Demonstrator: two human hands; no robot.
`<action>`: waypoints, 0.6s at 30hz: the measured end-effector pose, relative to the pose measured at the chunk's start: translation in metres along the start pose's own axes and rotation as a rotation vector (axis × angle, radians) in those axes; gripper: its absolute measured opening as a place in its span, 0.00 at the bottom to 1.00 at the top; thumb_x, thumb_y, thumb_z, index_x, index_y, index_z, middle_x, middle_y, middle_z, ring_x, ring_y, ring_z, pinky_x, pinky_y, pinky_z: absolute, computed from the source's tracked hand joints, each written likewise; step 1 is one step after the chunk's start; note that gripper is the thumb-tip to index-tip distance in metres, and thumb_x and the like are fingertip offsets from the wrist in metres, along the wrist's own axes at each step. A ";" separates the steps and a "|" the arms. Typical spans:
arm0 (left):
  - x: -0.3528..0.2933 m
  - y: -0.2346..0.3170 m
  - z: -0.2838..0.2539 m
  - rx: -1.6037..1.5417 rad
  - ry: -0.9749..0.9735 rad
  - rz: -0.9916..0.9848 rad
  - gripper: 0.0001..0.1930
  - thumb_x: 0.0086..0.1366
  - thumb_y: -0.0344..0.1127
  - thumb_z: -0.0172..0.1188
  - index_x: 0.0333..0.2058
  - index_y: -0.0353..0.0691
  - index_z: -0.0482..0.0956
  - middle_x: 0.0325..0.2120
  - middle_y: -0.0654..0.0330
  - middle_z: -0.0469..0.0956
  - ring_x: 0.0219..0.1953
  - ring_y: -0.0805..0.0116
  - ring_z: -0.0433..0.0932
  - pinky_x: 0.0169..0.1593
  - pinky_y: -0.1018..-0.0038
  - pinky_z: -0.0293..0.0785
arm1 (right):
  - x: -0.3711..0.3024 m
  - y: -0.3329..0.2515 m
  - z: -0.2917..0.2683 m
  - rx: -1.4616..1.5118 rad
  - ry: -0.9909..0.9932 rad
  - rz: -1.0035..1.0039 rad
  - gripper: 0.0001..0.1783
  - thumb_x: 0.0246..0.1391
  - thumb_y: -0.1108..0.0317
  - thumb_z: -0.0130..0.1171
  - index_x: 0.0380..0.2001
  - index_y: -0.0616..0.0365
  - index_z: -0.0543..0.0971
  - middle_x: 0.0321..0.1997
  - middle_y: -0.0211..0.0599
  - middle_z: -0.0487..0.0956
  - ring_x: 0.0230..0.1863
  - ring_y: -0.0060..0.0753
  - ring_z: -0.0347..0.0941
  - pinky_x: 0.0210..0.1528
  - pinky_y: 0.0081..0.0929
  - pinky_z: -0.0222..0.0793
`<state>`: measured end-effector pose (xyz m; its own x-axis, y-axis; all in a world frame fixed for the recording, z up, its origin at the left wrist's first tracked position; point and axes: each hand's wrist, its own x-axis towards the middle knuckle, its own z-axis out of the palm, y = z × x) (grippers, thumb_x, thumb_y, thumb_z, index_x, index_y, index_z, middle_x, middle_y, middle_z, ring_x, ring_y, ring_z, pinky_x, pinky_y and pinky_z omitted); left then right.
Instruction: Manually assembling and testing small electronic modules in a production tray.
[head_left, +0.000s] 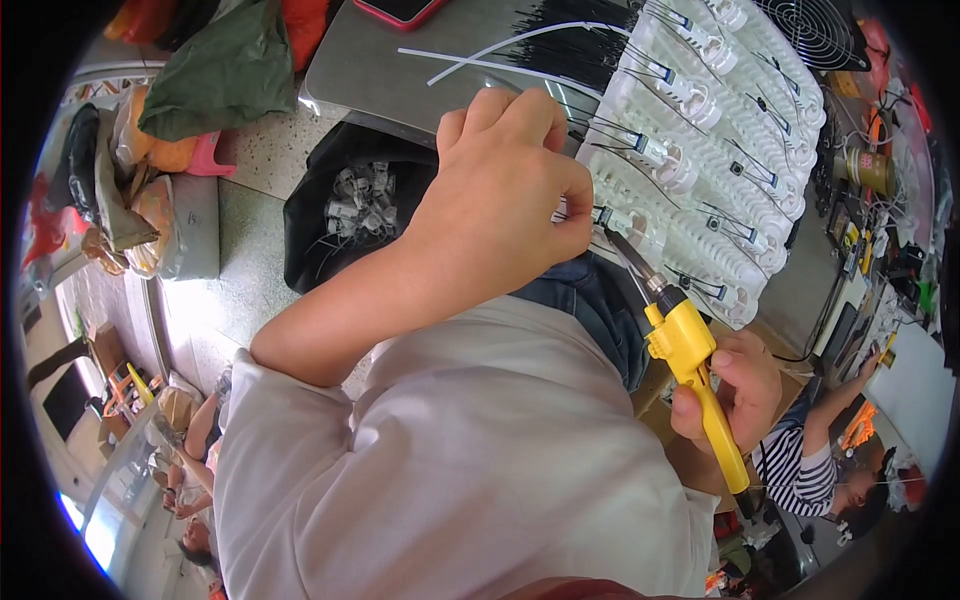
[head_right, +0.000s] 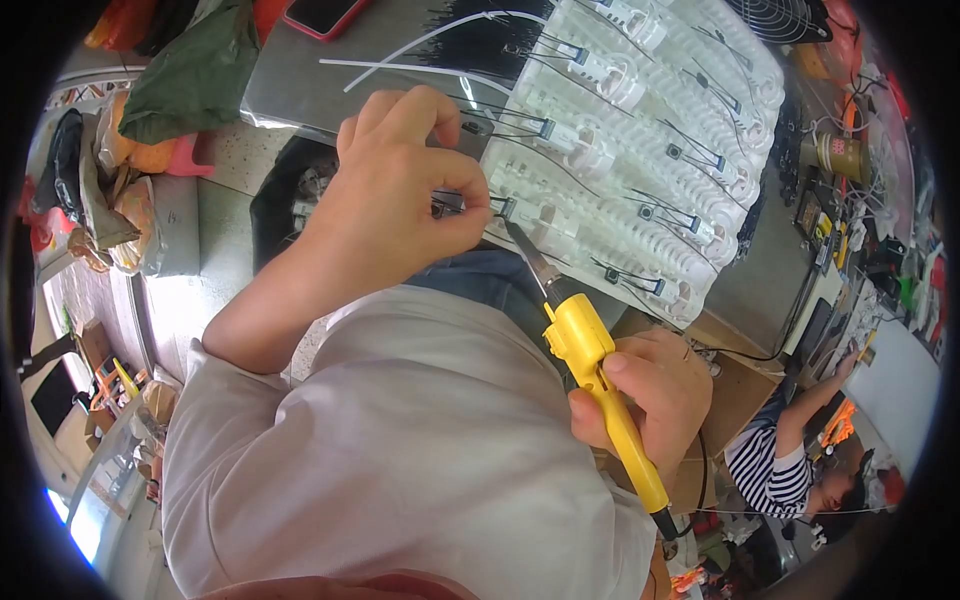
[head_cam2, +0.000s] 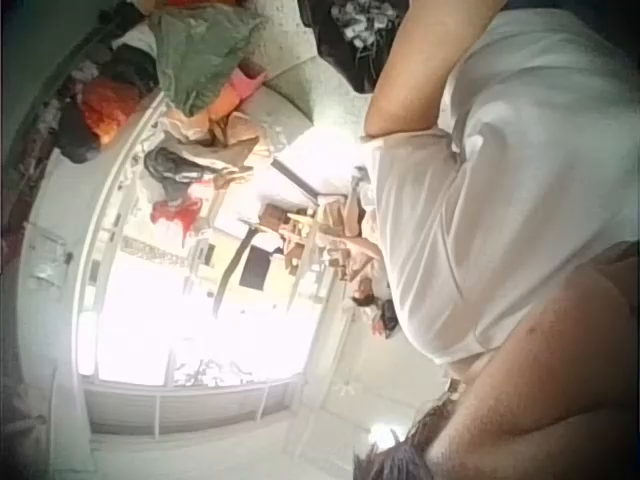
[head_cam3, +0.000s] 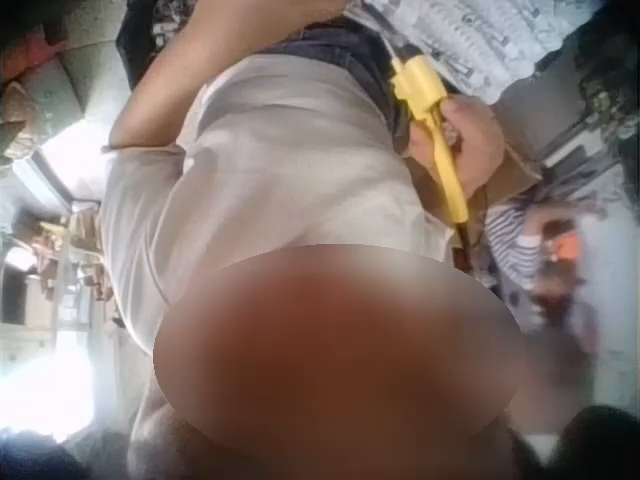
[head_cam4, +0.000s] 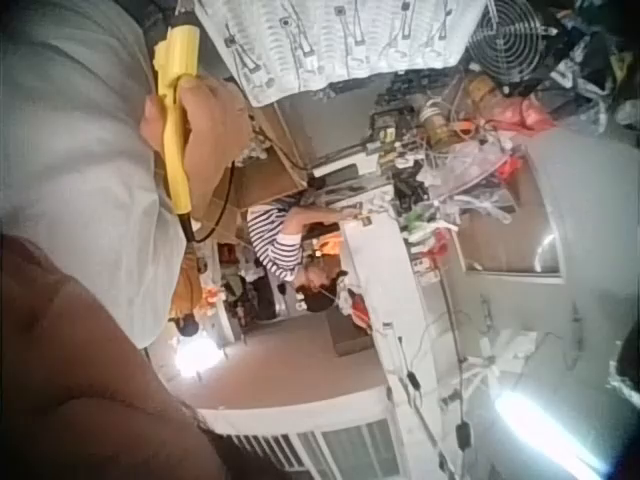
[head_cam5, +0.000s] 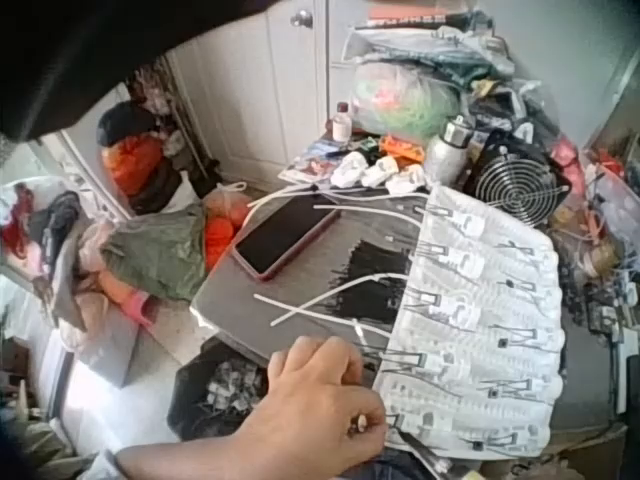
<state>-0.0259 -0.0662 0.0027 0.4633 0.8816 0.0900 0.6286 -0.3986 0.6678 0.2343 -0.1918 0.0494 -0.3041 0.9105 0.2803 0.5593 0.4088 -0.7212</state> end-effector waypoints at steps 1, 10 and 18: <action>0.000 0.000 0.000 0.001 0.000 -0.001 0.04 0.47 0.32 0.71 0.24 0.45 0.85 0.40 0.61 0.68 0.48 0.56 0.67 0.53 0.62 0.61 | 0.000 0.000 0.000 0.001 0.000 0.000 0.27 0.55 0.56 0.71 0.52 0.58 0.73 0.35 0.42 0.79 0.30 0.34 0.72 0.34 0.28 0.67; 0.001 0.001 0.000 -0.001 -0.001 0.001 0.04 0.48 0.32 0.71 0.24 0.44 0.85 0.39 0.61 0.68 0.47 0.56 0.67 0.53 0.62 0.61 | 0.000 0.000 0.000 0.039 -0.028 0.041 0.27 0.53 0.59 0.72 0.53 0.57 0.74 0.37 0.42 0.80 0.32 0.35 0.73 0.35 0.28 0.67; 0.001 0.001 0.000 -0.009 0.007 -0.002 0.03 0.48 0.32 0.70 0.23 0.44 0.85 0.39 0.60 0.68 0.47 0.56 0.67 0.52 0.62 0.61 | -0.025 0.015 -0.012 0.265 0.279 0.028 0.33 0.52 0.60 0.75 0.57 0.61 0.73 0.45 0.43 0.80 0.41 0.32 0.77 0.41 0.27 0.72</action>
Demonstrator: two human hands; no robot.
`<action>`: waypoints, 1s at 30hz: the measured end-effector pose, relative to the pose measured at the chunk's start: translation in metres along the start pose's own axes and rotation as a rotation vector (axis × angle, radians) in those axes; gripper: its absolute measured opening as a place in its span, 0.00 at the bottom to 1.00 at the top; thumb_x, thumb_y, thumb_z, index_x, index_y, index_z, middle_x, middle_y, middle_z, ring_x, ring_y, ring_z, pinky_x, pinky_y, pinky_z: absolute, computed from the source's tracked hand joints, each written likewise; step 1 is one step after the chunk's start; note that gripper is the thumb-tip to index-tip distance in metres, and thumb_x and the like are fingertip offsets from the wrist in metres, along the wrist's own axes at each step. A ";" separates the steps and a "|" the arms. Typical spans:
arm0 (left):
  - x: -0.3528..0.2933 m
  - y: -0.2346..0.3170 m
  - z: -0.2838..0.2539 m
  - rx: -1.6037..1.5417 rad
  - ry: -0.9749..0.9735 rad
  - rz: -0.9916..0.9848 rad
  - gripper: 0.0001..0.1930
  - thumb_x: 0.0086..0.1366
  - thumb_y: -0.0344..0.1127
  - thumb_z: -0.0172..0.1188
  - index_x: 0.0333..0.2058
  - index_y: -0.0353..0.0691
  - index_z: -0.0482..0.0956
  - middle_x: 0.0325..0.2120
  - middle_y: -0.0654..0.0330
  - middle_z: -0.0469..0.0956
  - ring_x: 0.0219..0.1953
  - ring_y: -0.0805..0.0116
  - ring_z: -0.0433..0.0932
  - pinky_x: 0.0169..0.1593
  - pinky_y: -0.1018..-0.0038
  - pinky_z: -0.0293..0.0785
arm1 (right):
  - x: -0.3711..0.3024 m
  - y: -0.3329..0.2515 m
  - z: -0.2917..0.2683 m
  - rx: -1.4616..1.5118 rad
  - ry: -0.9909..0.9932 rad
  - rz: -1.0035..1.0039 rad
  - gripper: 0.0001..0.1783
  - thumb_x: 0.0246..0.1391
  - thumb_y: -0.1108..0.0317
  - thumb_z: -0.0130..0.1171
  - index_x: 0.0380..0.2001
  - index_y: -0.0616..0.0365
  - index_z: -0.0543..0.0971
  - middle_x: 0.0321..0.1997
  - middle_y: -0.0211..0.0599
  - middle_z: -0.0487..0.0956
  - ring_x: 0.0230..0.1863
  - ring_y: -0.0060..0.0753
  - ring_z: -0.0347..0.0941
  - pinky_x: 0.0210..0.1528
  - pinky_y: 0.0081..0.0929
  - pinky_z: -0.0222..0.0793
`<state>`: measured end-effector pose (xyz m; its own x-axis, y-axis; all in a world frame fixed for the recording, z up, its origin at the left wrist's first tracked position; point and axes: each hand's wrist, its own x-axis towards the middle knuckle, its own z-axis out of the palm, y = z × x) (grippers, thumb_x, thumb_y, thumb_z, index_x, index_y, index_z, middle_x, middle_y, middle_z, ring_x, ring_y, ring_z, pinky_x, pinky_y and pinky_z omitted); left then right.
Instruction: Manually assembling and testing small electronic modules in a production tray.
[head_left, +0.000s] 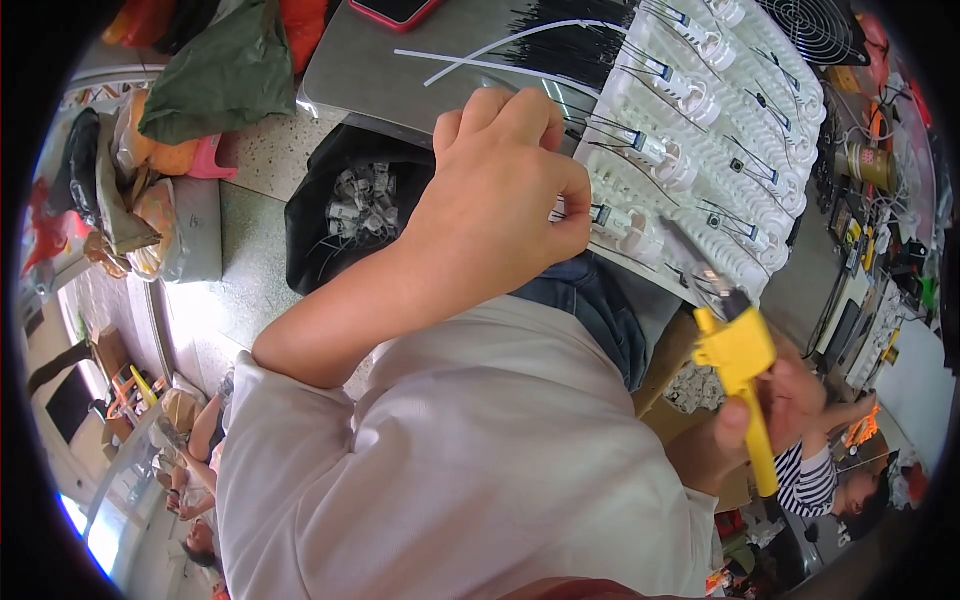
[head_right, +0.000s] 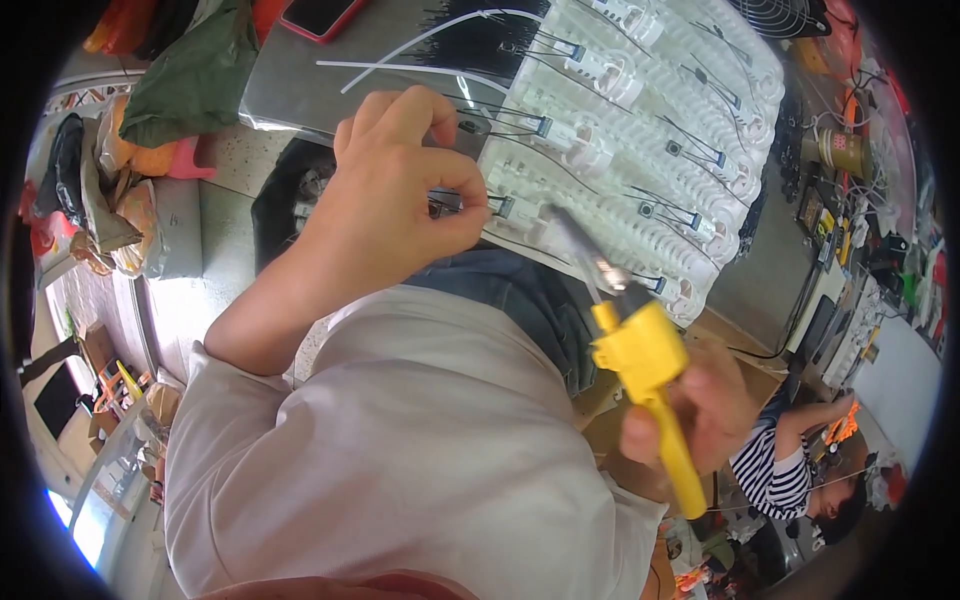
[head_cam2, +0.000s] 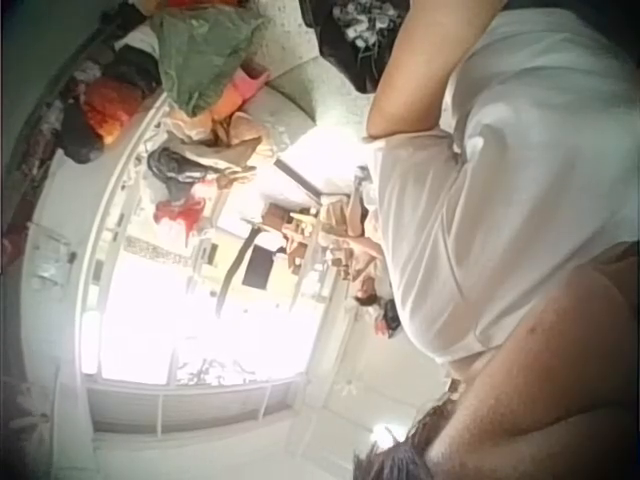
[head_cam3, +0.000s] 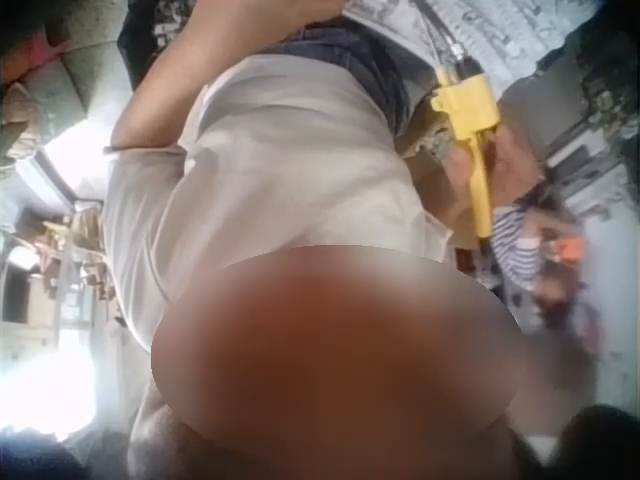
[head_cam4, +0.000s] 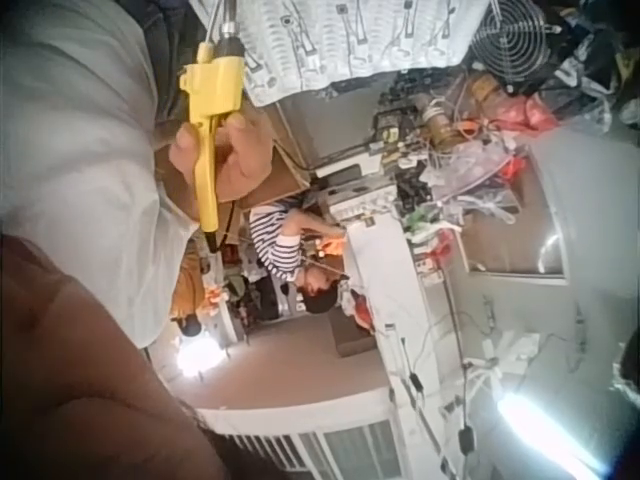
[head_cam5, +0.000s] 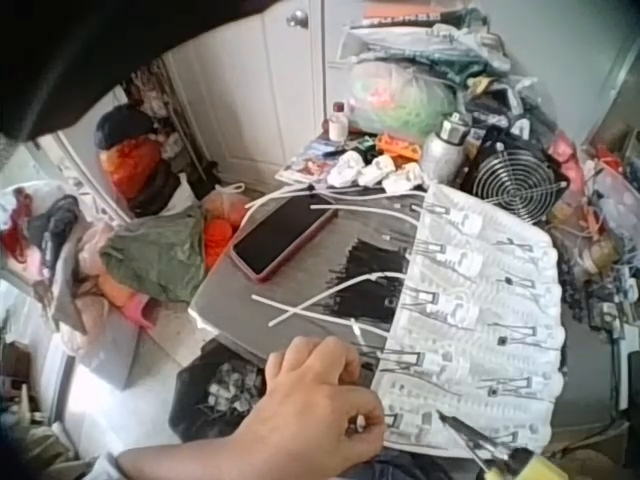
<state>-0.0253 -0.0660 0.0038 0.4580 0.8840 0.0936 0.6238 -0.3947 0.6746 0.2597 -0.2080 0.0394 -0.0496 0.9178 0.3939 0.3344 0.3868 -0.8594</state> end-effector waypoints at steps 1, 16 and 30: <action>0.000 0.000 0.000 0.001 -0.002 0.004 0.03 0.48 0.32 0.70 0.23 0.44 0.85 0.39 0.60 0.68 0.47 0.56 0.67 0.52 0.62 0.61 | -0.005 -0.004 0.010 0.001 0.212 0.031 0.33 0.53 0.55 0.74 0.55 0.62 0.72 0.45 0.42 0.80 0.41 0.29 0.77 0.48 0.28 0.73; 0.007 0.011 -0.002 0.041 -0.033 -0.019 0.04 0.46 0.32 0.70 0.23 0.44 0.84 0.40 0.57 0.69 0.48 0.53 0.69 0.53 0.61 0.61 | -0.025 0.021 -0.093 -0.205 0.471 0.031 0.31 0.62 0.56 0.64 0.61 0.58 0.65 0.48 0.35 0.73 0.28 0.22 0.71 0.23 0.15 0.67; -0.003 0.028 0.007 0.163 0.110 0.047 0.09 0.45 0.29 0.72 0.29 0.45 0.85 0.40 0.58 0.72 0.49 0.53 0.69 0.54 0.59 0.62 | 0.023 0.179 -0.185 1.040 1.282 0.091 0.27 0.69 0.54 0.47 0.55 0.72 0.72 0.57 0.56 0.77 0.62 0.51 0.73 0.70 0.47 0.68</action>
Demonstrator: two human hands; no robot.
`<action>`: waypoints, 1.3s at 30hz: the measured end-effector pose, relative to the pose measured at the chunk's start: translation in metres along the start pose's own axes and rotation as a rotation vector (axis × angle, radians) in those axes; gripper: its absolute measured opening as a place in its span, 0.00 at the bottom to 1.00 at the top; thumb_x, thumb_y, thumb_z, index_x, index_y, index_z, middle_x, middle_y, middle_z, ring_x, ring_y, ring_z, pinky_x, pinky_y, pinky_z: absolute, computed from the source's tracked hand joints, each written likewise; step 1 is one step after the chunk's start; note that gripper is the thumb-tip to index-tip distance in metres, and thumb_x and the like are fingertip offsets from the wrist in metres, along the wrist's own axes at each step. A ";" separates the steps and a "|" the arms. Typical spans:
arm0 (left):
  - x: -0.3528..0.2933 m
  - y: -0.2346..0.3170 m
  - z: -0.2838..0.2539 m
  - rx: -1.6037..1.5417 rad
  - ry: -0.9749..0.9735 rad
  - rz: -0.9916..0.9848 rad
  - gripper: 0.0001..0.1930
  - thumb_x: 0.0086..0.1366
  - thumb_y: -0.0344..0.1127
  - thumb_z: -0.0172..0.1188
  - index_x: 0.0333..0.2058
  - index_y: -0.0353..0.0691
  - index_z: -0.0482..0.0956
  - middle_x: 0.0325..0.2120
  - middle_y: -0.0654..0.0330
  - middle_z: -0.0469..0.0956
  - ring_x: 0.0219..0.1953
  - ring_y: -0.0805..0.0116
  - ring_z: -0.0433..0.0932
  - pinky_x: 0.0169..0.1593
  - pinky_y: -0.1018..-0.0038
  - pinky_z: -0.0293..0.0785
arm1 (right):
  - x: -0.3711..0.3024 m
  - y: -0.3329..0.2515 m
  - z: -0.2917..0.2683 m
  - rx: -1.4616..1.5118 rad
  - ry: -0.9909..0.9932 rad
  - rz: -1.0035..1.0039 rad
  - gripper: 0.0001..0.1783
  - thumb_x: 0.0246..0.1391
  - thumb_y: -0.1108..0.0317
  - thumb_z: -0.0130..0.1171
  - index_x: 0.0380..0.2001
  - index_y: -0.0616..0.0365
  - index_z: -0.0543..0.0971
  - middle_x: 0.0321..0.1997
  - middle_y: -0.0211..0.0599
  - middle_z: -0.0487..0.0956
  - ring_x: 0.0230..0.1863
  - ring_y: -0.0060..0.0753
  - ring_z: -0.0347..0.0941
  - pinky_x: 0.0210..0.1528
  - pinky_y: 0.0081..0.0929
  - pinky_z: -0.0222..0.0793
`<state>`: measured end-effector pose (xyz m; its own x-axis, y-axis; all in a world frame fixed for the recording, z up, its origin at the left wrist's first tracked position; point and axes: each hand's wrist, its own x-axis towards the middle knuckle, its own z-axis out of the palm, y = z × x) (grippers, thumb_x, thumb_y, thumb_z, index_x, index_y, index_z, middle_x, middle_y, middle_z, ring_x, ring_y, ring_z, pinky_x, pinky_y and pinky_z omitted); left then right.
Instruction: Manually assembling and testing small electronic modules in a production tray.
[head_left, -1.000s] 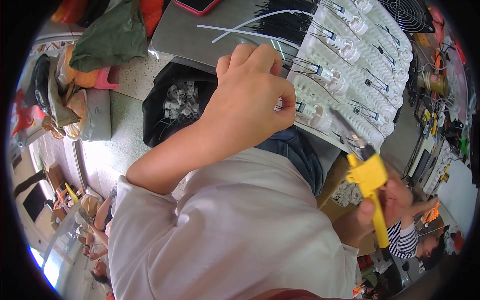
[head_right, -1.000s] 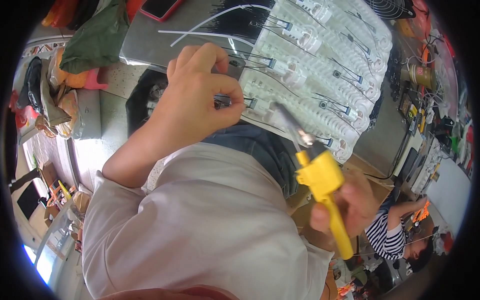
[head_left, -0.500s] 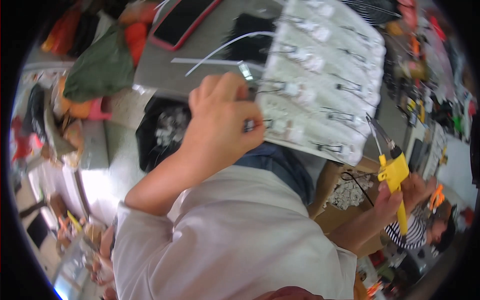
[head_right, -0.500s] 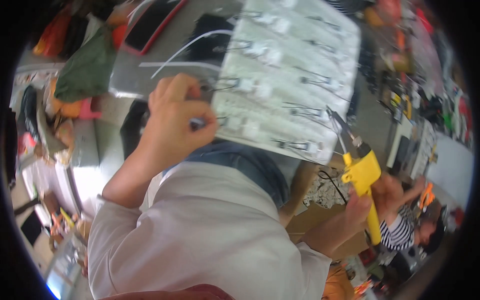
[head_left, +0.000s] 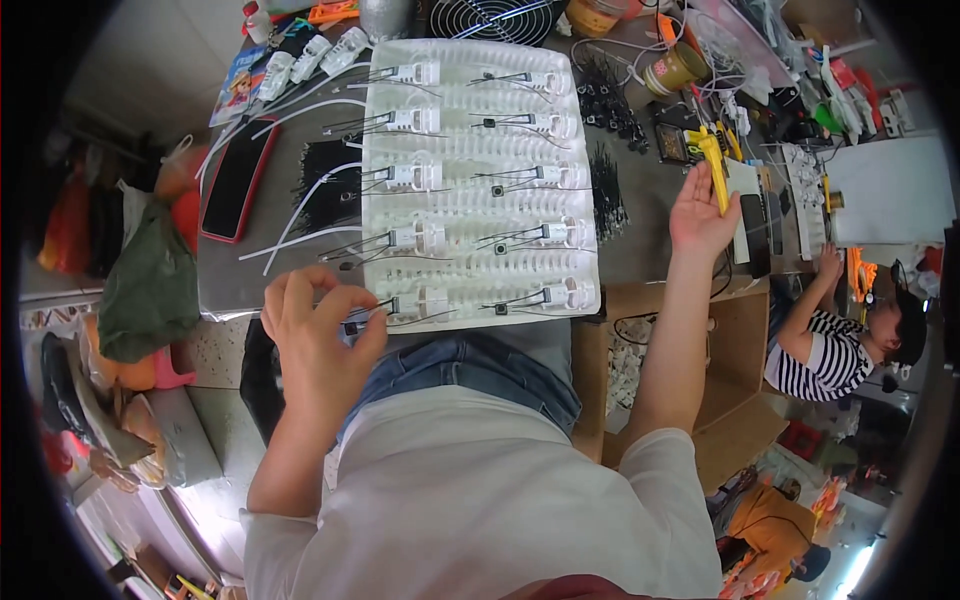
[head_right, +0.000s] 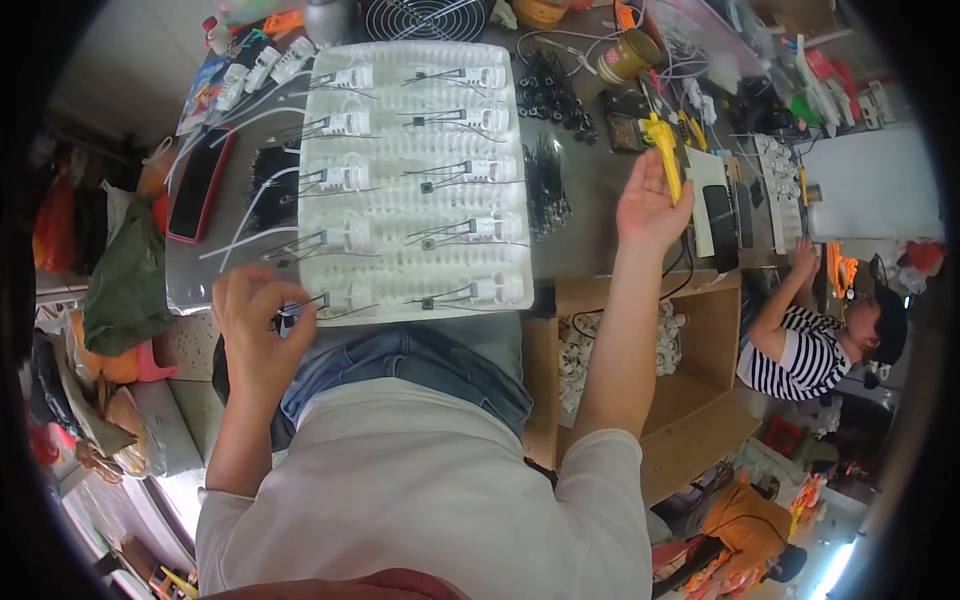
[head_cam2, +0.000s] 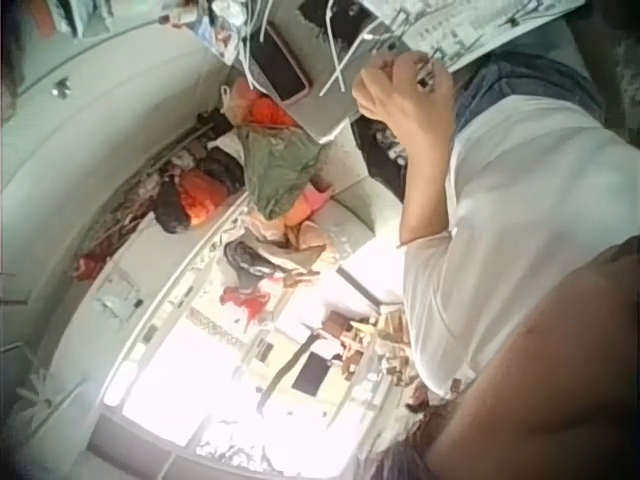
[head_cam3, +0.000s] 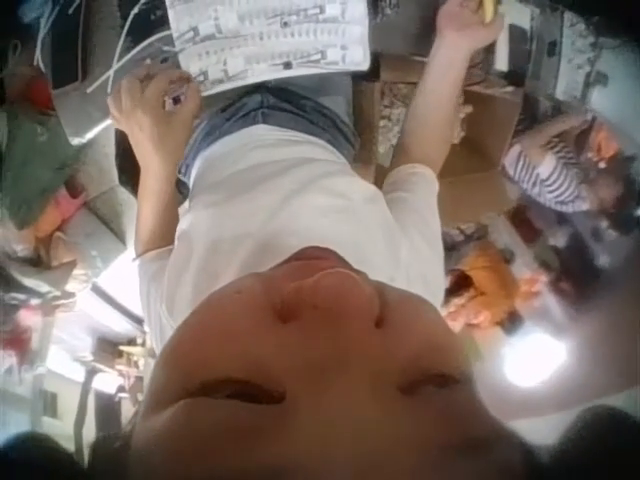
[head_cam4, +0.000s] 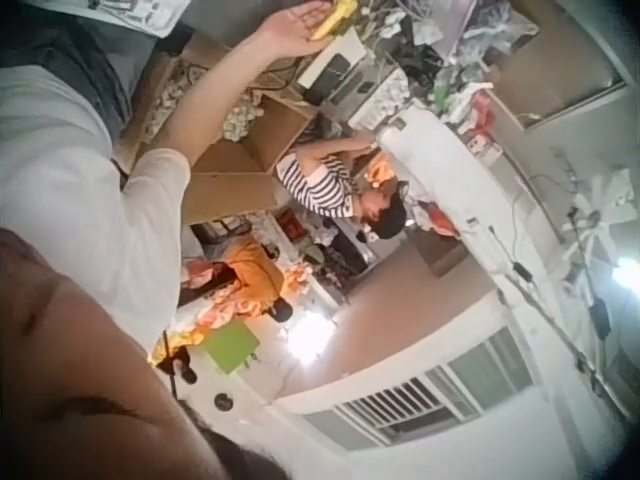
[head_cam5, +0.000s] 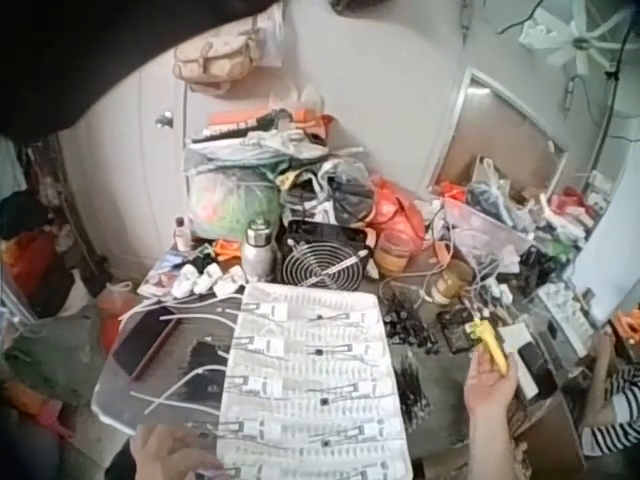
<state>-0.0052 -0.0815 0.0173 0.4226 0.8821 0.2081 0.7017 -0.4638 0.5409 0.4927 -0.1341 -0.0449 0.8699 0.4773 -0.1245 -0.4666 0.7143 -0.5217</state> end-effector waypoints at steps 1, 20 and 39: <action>0.000 0.004 -0.002 0.018 0.034 0.071 0.13 0.45 0.30 0.73 0.33 0.44 0.84 0.40 0.58 0.73 0.49 0.52 0.70 0.55 0.59 0.62 | 0.003 0.006 0.004 0.007 0.000 0.003 0.27 0.69 0.54 0.47 0.55 0.72 0.72 0.57 0.56 0.77 0.62 0.51 0.73 0.70 0.47 0.68; 0.048 -0.003 -0.002 -0.237 -0.388 0.358 0.24 0.45 0.38 0.78 0.39 0.39 0.79 0.40 0.56 0.78 0.46 0.54 0.78 0.51 0.58 0.71 | -0.099 -0.035 0.013 -0.035 -0.721 0.612 0.34 0.69 0.57 0.53 0.72 0.61 0.60 0.56 0.39 0.77 0.48 0.29 0.72 0.47 0.24 0.71; 0.034 0.014 0.000 -1.817 -0.486 -0.511 0.33 0.68 0.25 0.56 0.69 0.45 0.54 0.49 0.58 0.74 0.50 0.64 0.76 0.57 0.58 0.73 | -0.261 0.073 0.097 -1.145 -1.639 -1.220 0.17 0.45 0.74 0.72 0.39 0.42 0.84 0.47 0.32 0.77 0.46 0.36 0.73 0.35 0.32 0.71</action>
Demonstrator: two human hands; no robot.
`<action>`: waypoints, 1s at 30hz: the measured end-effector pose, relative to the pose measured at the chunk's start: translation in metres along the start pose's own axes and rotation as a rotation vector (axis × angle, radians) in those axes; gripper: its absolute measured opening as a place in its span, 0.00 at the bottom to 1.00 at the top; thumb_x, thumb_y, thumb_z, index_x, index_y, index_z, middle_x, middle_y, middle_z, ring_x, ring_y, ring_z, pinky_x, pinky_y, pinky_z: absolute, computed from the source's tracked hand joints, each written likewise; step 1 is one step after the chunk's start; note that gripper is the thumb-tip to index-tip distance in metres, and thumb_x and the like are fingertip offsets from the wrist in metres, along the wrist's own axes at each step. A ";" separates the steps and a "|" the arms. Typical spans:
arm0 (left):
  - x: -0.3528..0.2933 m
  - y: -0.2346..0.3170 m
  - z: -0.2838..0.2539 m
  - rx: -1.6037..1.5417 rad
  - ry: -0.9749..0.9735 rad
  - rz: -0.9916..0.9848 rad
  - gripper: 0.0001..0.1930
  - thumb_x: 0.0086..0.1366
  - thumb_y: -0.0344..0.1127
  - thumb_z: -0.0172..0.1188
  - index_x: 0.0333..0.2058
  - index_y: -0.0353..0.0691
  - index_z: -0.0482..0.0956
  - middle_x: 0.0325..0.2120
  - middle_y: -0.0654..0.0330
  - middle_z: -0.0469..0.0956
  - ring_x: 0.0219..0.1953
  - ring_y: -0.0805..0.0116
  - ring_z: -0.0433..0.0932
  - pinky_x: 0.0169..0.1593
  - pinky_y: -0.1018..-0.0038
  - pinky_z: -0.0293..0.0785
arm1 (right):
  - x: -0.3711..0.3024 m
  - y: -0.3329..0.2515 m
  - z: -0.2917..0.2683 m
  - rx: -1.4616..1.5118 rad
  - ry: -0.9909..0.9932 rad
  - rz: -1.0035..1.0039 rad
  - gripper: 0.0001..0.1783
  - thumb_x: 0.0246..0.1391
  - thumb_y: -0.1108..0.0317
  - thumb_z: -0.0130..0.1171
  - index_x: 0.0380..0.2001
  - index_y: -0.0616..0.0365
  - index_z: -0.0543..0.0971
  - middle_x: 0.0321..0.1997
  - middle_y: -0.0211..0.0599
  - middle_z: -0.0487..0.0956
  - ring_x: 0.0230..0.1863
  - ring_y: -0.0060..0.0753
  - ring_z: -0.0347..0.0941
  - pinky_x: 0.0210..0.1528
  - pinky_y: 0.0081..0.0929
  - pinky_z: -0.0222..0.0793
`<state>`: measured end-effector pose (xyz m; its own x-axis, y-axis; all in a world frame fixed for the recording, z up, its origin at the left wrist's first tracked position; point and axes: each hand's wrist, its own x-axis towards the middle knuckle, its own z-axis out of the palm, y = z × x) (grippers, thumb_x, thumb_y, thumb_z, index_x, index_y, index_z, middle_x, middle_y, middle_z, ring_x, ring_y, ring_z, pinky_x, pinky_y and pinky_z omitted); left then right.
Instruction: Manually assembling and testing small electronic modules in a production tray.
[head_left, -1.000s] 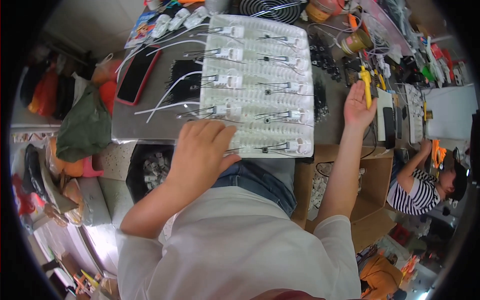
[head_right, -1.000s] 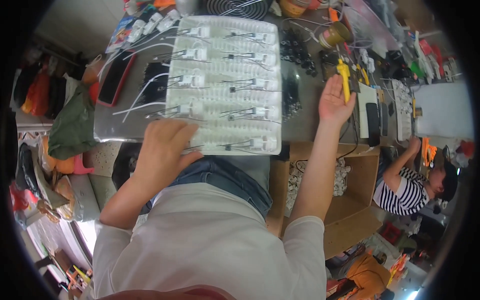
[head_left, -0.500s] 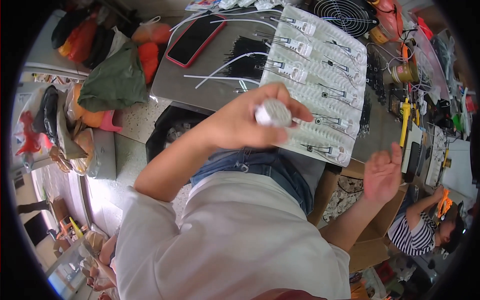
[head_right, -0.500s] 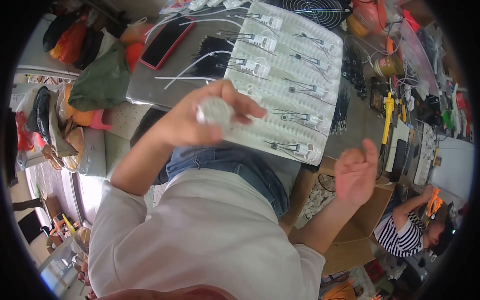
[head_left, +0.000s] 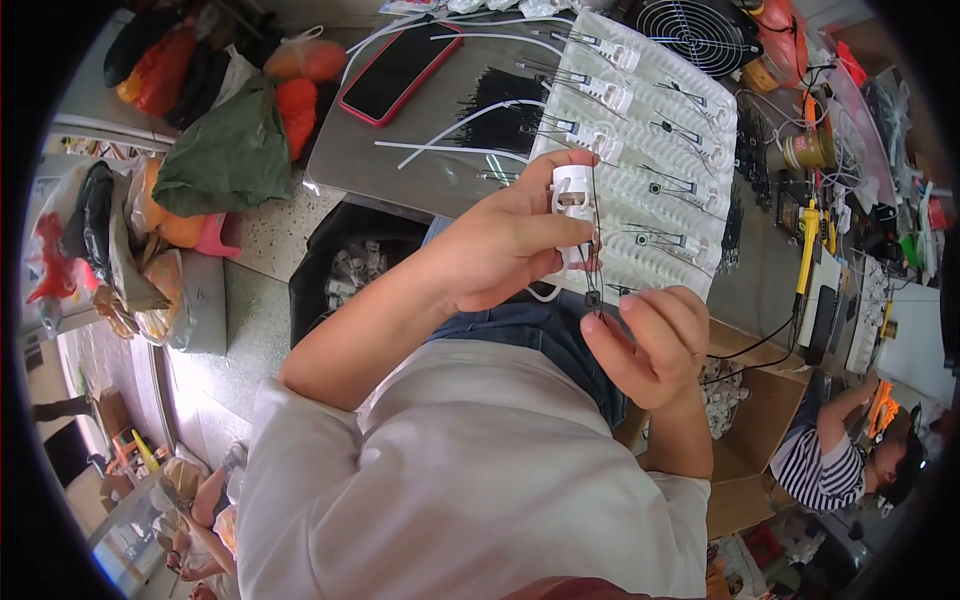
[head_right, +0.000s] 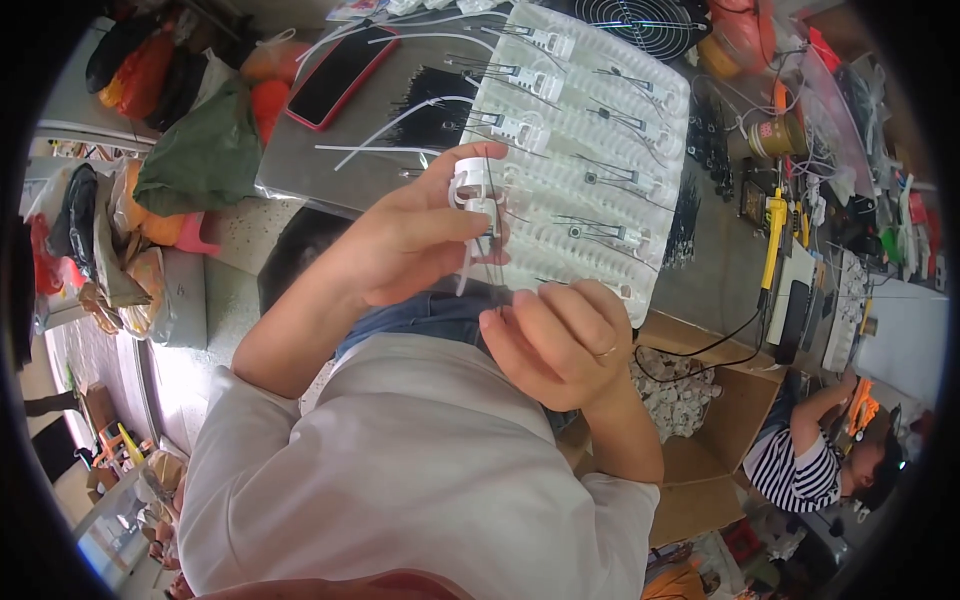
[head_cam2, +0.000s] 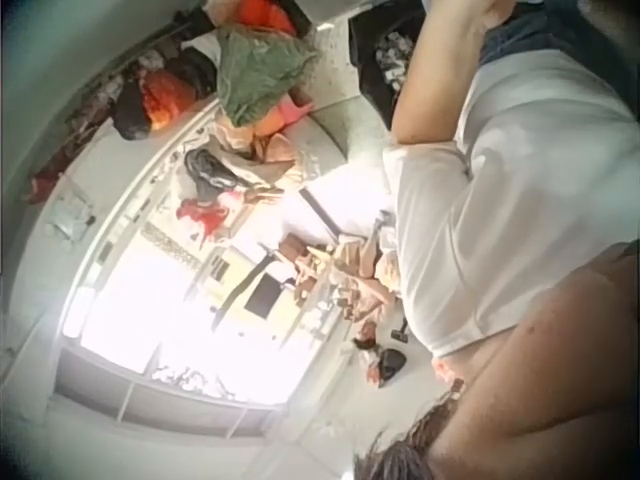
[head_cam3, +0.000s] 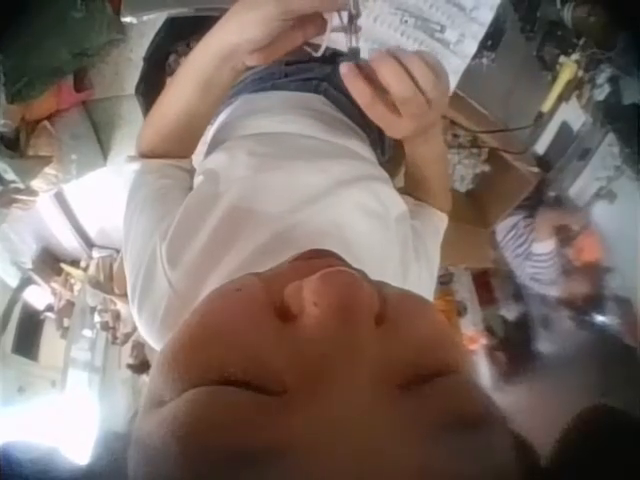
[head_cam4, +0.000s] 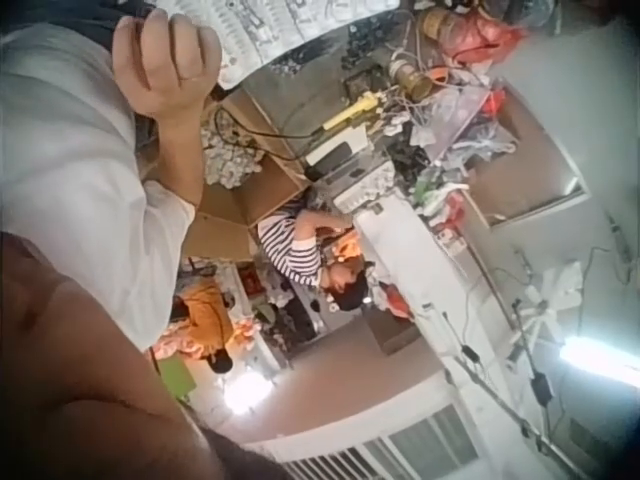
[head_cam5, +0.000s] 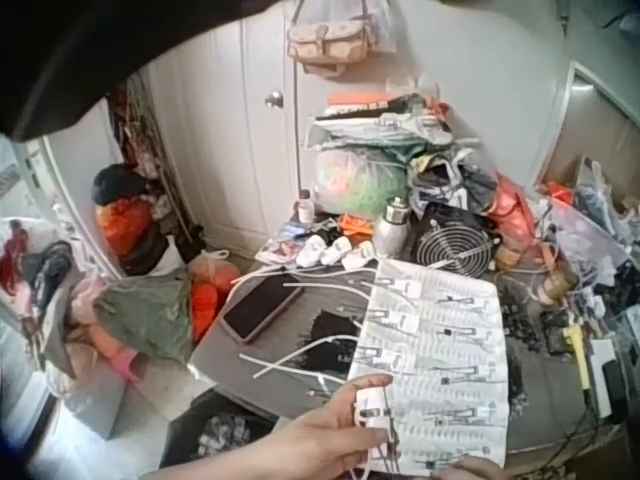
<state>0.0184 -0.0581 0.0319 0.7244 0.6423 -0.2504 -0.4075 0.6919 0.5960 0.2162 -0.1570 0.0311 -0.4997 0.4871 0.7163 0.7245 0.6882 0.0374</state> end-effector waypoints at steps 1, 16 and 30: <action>0.001 -0.001 -0.001 0.000 0.000 0.001 0.33 0.68 0.25 0.56 0.69 0.45 0.54 0.49 0.58 0.74 0.50 0.64 0.76 0.57 0.58 0.73 | 0.000 -0.001 0.001 0.001 0.000 -0.001 0.17 0.45 0.74 0.72 0.39 0.42 0.84 0.47 0.32 0.77 0.46 0.36 0.73 0.35 0.32 0.71; -0.005 -0.004 -0.015 0.543 -0.042 0.120 0.36 0.63 0.15 0.57 0.66 0.39 0.53 0.50 0.53 0.74 0.52 0.72 0.75 0.54 0.73 0.74 | 0.014 0.001 0.012 0.458 -0.004 0.508 0.13 0.48 0.84 0.69 0.39 0.62 0.82 0.36 0.39 0.83 0.39 0.36 0.79 0.49 0.34 0.70; -0.014 -0.011 -0.012 0.470 0.029 0.244 0.38 0.58 0.23 0.73 0.63 0.36 0.60 0.46 0.54 0.78 0.51 0.67 0.79 0.57 0.68 0.77 | 0.020 -0.007 0.017 0.380 0.041 0.608 0.20 0.46 0.90 0.64 0.44 0.67 0.84 0.38 0.43 0.81 0.36 0.35 0.78 0.39 0.26 0.73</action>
<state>0.0057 -0.0710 0.0193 0.6208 0.7800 -0.0787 -0.2647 0.3031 0.9155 0.1928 -0.1427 0.0334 -0.0370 0.8282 0.5593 0.6495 0.4452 -0.6163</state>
